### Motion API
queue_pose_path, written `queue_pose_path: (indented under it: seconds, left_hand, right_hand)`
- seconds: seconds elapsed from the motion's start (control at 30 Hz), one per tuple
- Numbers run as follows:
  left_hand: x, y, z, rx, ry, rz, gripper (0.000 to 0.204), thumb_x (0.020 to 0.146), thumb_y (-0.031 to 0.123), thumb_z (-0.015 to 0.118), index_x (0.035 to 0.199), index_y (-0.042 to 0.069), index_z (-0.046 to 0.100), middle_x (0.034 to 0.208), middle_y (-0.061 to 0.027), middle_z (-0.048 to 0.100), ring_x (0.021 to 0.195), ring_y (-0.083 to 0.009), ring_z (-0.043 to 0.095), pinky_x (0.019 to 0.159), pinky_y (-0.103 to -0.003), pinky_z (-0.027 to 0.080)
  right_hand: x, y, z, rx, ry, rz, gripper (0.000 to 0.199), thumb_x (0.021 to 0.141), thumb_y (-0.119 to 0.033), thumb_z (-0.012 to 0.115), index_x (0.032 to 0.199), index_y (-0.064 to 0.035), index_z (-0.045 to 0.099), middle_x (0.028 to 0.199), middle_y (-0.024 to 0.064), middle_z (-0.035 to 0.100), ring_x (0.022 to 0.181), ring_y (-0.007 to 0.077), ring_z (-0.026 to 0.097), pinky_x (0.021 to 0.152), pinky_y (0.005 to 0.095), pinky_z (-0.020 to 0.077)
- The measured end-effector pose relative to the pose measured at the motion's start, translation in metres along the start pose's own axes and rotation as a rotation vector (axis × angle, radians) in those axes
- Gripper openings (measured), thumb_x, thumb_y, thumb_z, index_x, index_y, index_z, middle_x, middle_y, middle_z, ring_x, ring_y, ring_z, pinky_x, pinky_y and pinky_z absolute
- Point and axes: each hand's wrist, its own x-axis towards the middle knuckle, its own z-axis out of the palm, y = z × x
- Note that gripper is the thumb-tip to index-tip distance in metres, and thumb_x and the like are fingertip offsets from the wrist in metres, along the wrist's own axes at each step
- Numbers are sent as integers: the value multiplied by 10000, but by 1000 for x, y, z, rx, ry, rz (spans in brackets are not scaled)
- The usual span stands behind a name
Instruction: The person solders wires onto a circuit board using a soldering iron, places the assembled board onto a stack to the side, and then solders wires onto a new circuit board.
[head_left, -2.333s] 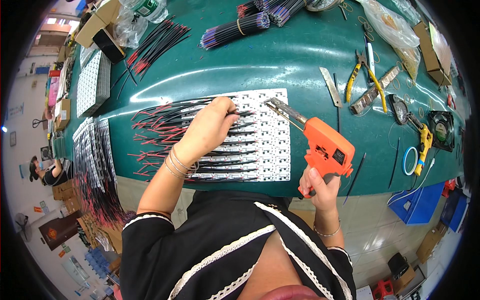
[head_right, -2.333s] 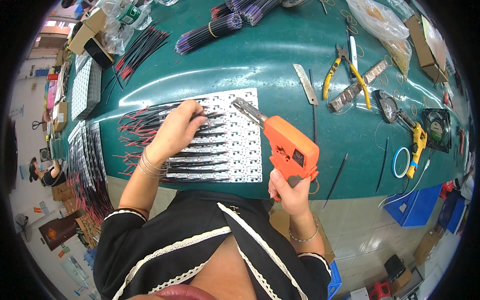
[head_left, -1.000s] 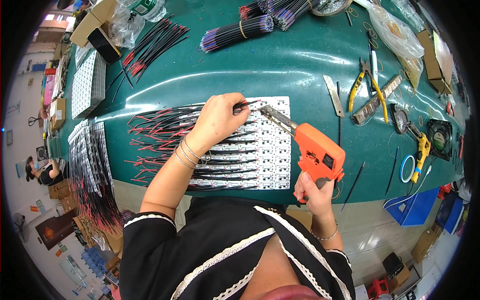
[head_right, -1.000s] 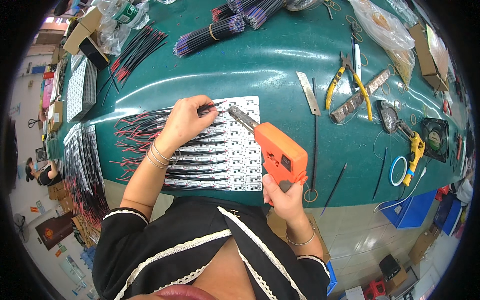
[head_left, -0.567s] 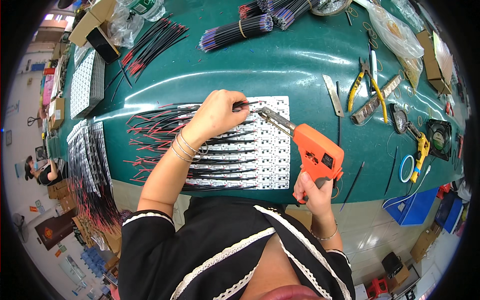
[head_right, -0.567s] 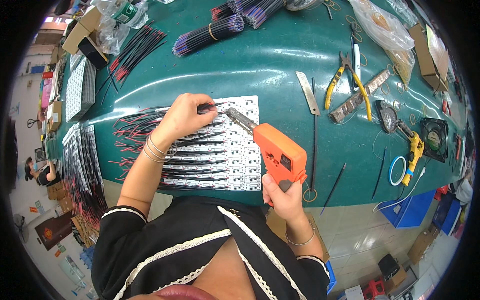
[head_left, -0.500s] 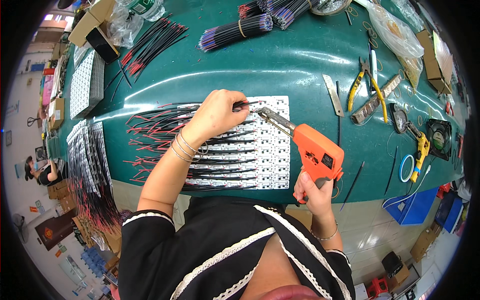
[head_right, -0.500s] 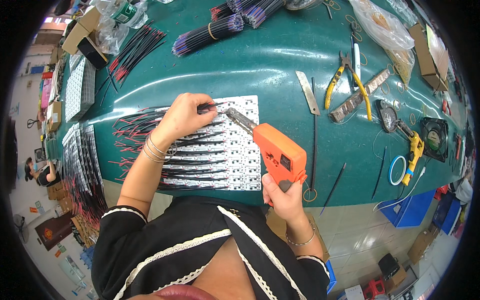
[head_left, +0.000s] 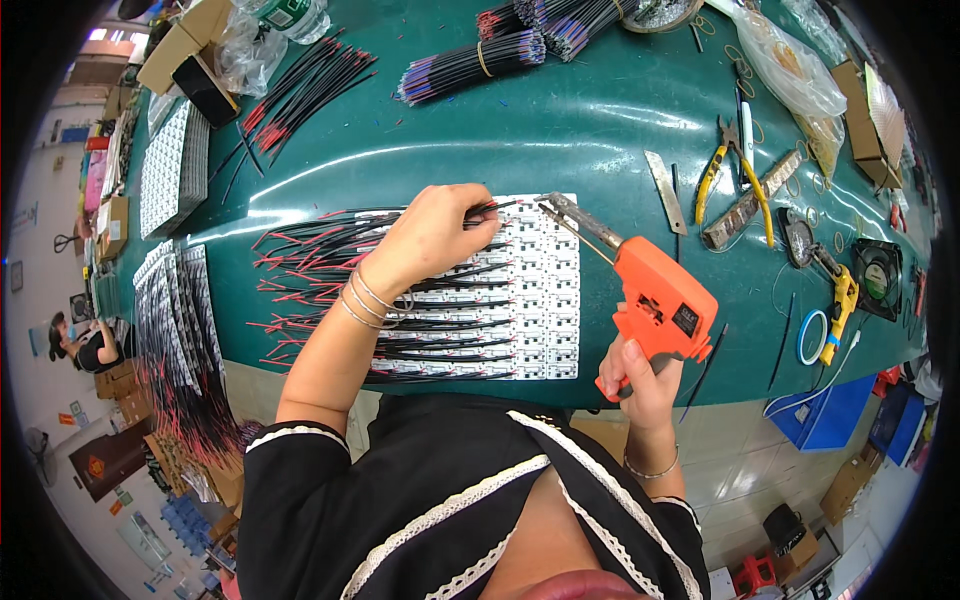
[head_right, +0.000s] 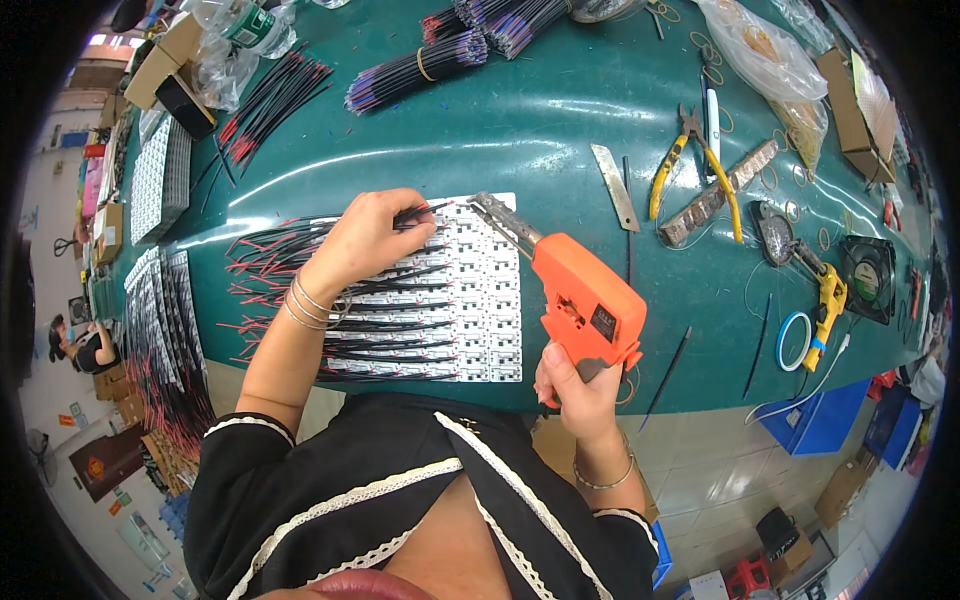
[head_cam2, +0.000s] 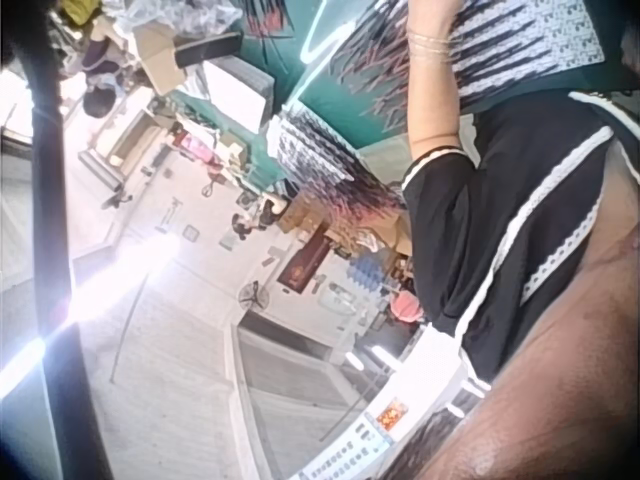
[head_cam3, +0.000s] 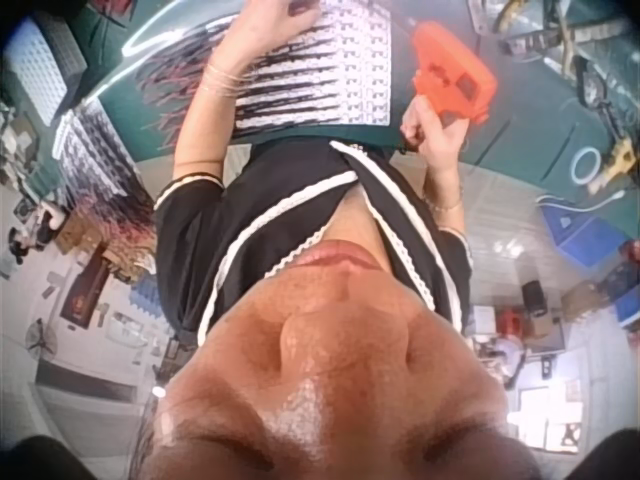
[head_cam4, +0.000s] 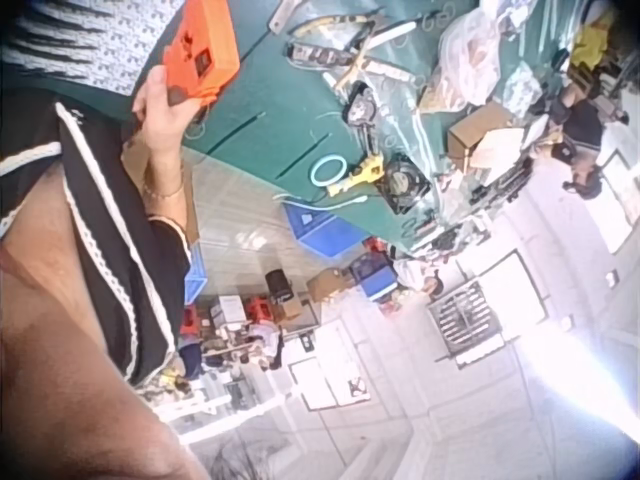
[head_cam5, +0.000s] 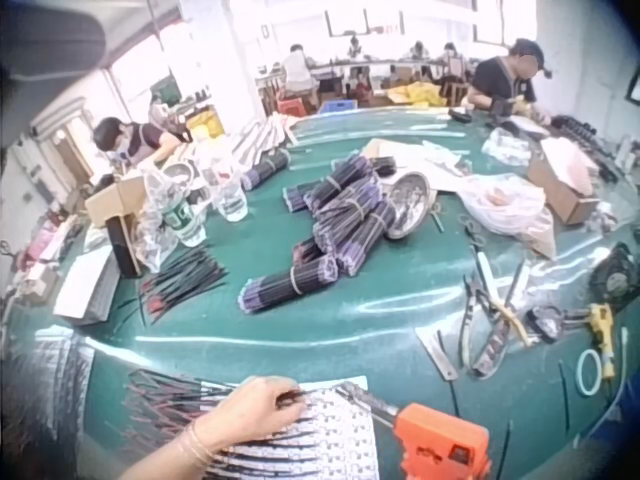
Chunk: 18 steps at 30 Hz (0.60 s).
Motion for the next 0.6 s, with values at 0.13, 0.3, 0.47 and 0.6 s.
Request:
queue_pose_path:
  seconds: [0.13,0.3,0.47,0.6]
  left_hand:
    - [-5,-4,-5,-68,8,6,185,784,134,573,879,-23,552,680,-113,561,579,-168,493,572,-291,414]
    - [-4,-6,-4,-91,165,-11,149,772,84,587,875,-20,557,707,-83,568,621,-152,516,594,-258,417]
    - [1,0,-7,-85,182,-23,124,759,73,597,851,-9,582,738,-88,598,628,-152,536,594,-257,421]
    - [3,-2,-4,58,153,30,118,763,101,589,817,-4,596,721,-101,603,581,-157,525,561,-267,414]
  right_hand:
    - [7,0,2,-7,14,-46,335,850,-121,472,1118,64,394,526,33,416,370,84,385,356,213,331]
    - [12,0,3,22,-2,-37,262,837,-99,497,1032,52,409,520,27,439,369,84,407,352,210,351]
    - [13,-1,2,-39,-16,-40,342,829,-99,487,1109,73,391,525,31,428,368,85,393,358,213,344]
    - [14,-2,2,-50,-39,-2,339,825,-86,486,1106,79,390,522,30,430,370,86,399,350,217,342]
